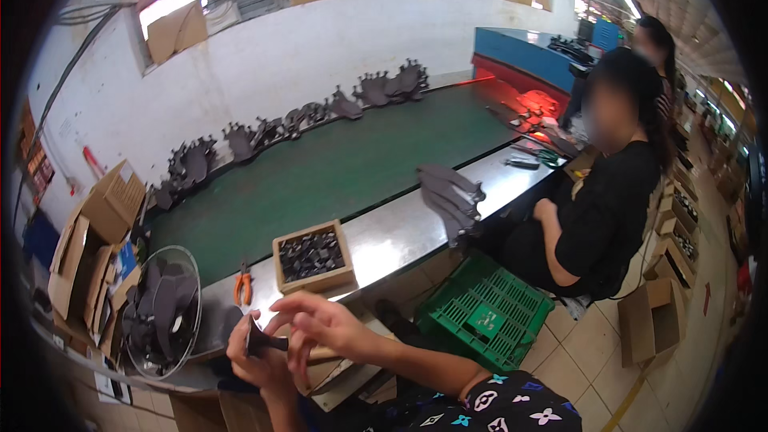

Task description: Hammering small plastic or metal attachments onto shoe soles at a manufacturing station.

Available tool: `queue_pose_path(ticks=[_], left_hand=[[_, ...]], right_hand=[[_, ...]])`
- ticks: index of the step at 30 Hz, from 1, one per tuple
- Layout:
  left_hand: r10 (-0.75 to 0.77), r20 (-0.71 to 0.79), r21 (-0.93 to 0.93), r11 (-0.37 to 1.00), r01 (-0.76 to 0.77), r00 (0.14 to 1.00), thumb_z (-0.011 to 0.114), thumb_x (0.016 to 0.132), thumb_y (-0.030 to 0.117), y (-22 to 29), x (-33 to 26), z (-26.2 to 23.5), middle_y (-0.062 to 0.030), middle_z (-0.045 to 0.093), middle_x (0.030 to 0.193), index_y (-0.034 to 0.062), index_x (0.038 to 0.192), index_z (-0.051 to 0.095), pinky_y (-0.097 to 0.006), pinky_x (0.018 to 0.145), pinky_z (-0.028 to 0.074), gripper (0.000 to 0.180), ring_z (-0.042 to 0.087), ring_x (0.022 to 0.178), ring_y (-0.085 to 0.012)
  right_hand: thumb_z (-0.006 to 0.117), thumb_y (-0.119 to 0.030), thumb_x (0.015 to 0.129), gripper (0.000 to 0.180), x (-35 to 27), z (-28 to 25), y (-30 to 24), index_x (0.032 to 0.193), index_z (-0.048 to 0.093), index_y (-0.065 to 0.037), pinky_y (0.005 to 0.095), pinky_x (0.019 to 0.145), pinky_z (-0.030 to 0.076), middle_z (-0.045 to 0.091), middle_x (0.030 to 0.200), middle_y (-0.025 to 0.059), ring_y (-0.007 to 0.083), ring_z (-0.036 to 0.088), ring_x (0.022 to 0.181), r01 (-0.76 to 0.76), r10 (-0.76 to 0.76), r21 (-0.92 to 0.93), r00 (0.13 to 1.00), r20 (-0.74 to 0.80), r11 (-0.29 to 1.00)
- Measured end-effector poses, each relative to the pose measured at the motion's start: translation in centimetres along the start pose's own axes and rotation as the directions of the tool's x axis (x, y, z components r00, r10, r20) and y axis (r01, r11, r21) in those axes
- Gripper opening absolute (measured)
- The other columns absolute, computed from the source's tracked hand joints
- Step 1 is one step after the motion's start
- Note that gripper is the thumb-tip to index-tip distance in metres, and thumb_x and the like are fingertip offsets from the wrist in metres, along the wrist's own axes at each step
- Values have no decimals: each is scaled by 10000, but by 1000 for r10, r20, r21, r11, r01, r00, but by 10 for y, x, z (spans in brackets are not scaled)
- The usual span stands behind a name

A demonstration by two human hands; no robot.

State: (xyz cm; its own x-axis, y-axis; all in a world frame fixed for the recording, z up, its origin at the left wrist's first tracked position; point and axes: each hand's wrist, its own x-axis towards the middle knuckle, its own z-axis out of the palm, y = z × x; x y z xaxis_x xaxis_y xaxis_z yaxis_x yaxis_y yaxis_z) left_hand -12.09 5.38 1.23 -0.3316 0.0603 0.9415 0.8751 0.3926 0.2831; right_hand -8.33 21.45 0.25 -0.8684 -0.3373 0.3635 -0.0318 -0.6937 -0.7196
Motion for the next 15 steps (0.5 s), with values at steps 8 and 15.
queue_pose_path(ticks=[8,15], left_hand=[[-824,312,-440,316,841,473,603,1015,40,30,-30,-67,-145,595,1223,43,1594,177,-322,713,588,719,666,856,-177],[-643,471,660,711,242,604,707,905,229,-18,-86,19,-288,296,1608,32,1539,376,-559,1182,254,742,267,1489,-464]], right_hand=[[724,-539,876,622,-106,-60,57,1269,577,-80,452,607,571,663,1084,176,334,719,824,-364,-129,-907,931,-343,-214],[812,-231,828,232,-229,-59,34,799,653,-65,433,536,513,626,628,184,400,651,599,-702,-283,-712,681,-675,8]])
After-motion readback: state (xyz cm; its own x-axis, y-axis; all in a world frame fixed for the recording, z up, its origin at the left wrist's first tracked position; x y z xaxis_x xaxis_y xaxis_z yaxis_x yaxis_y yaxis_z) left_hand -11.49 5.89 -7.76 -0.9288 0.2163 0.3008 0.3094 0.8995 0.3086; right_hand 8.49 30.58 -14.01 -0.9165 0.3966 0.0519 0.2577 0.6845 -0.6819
